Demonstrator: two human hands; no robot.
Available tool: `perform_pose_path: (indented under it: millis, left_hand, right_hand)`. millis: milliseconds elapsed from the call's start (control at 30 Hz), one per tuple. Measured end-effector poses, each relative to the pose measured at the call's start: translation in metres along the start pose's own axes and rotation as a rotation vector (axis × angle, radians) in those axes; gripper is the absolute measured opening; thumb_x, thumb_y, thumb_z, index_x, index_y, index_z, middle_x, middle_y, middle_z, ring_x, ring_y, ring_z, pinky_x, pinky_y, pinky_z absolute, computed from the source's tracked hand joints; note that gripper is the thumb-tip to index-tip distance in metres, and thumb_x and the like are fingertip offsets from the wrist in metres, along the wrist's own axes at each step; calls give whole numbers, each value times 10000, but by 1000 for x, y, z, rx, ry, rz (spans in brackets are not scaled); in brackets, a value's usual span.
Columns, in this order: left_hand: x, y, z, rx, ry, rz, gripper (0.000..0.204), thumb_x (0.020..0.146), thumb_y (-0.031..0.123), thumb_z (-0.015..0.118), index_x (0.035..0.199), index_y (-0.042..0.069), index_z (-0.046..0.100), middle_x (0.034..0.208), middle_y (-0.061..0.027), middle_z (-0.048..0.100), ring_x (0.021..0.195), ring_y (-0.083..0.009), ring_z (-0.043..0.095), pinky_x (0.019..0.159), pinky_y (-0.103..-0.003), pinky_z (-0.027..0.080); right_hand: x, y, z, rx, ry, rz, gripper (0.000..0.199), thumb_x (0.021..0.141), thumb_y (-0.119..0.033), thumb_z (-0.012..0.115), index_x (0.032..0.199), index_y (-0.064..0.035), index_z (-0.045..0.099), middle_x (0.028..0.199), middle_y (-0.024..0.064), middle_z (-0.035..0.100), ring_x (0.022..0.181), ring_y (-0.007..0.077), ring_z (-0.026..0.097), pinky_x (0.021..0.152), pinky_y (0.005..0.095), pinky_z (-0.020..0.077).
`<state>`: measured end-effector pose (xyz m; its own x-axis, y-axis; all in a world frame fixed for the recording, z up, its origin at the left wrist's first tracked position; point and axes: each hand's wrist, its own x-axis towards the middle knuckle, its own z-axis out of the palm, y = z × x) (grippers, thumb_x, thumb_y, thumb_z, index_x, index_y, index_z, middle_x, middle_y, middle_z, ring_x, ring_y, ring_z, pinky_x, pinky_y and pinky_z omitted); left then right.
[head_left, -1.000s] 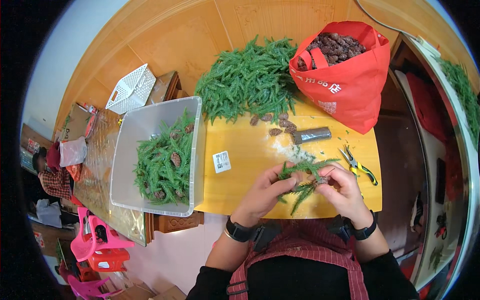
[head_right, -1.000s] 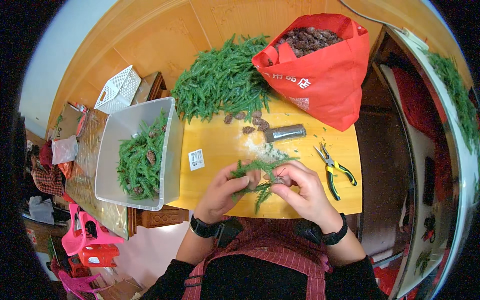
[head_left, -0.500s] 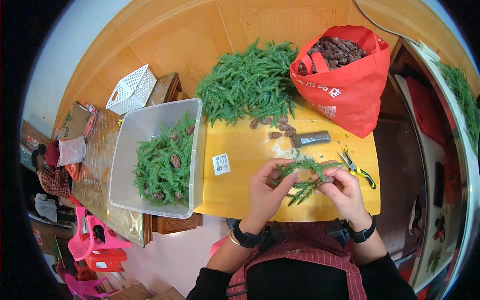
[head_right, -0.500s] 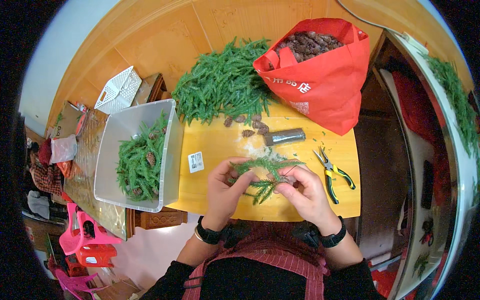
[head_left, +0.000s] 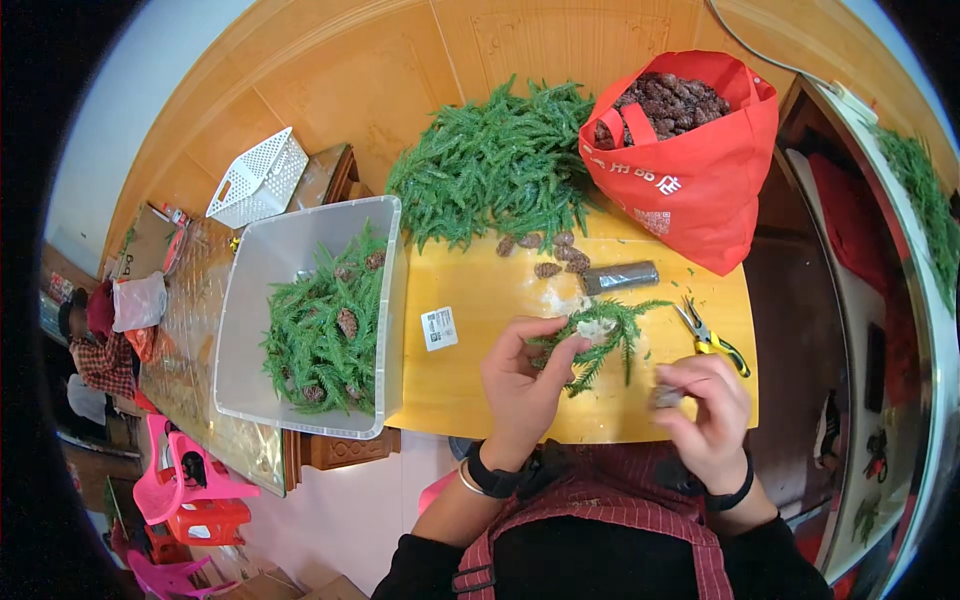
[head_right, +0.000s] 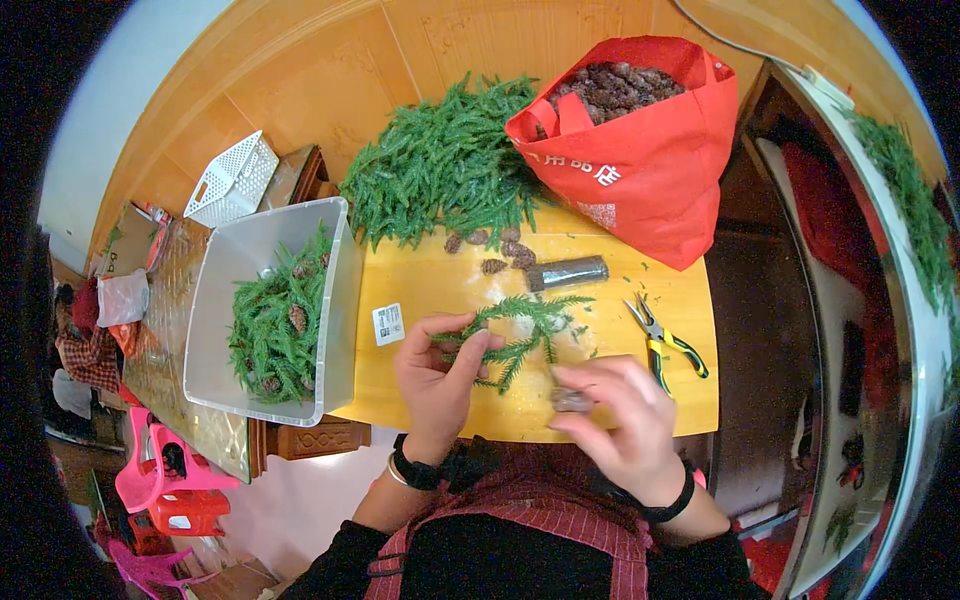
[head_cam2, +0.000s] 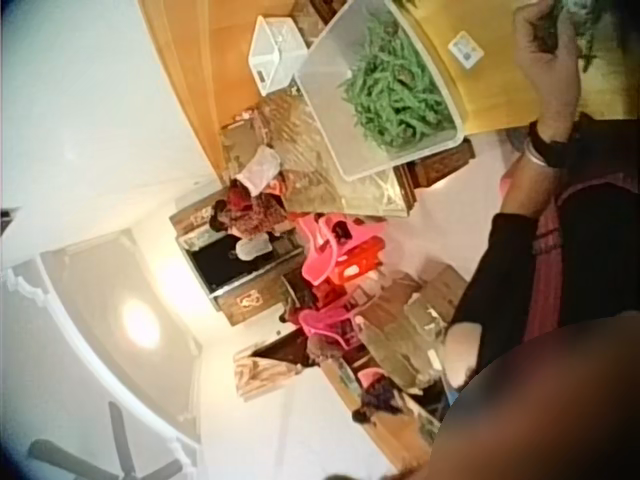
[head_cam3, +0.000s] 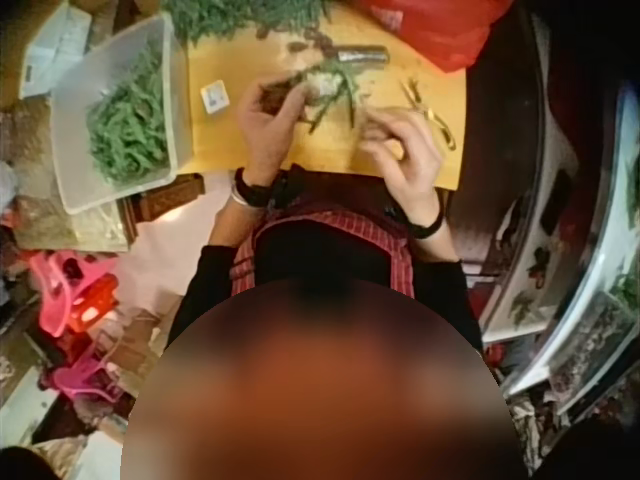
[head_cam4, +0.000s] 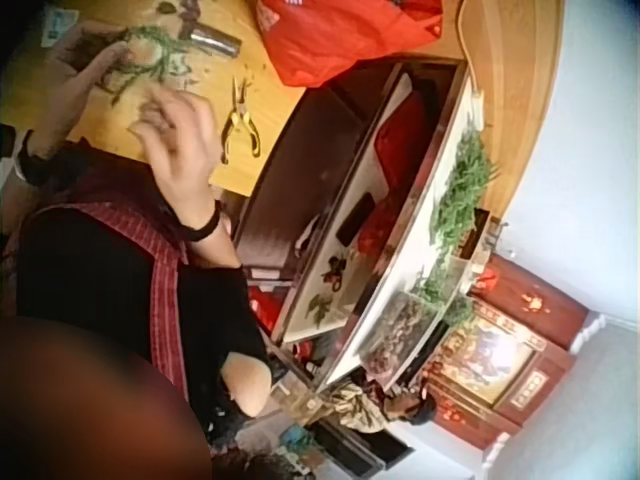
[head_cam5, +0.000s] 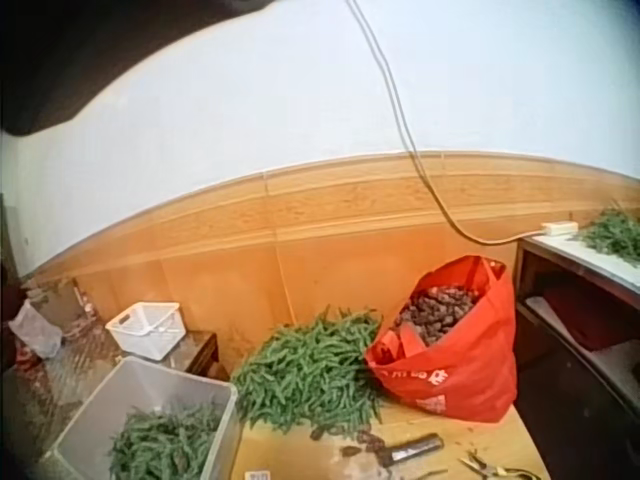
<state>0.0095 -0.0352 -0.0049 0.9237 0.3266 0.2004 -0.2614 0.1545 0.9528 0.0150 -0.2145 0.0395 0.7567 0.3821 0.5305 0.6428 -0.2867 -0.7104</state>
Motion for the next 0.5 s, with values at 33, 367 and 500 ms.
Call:
perform_pose_path:
  millis: [33, 367, 500]
  left_hand:
    - [0, 1, 1, -3, -2, -1, 189, 805, -26, 578, 979, 3, 510, 898, -63, 574, 787, -152, 633, 513, -182, 468]
    - [-7, 8, 5, -3, -16, -5, 179, 793, -51, 568, 957, -8, 508, 872, -68, 556, 707, -117, 605, 521, -191, 491]
    - [-8, 9, 6, -4, -21, -36, 187, 790, -36, 578, 959, -2, 504, 822, -60, 572, 688, -104, 599, 514, -189, 484]
  right_hand:
    - [2, -1, 4, -3, 1, 2, 239, 713, 36, 601, 952, 24, 601, 872, 117, 544, 724, 173, 574, 575, 239, 466]
    - [6, 2, 21, -222, -62, 88, 337, 668, 50, 682, 992, 4, 598, 847, 82, 514, 700, 155, 594, 591, 233, 517]
    - [9, 2, 26, -194, 7, 45, 298, 652, 32, 710, 922, 8, 588, 821, 85, 524, 649, 149, 593, 549, 230, 513]
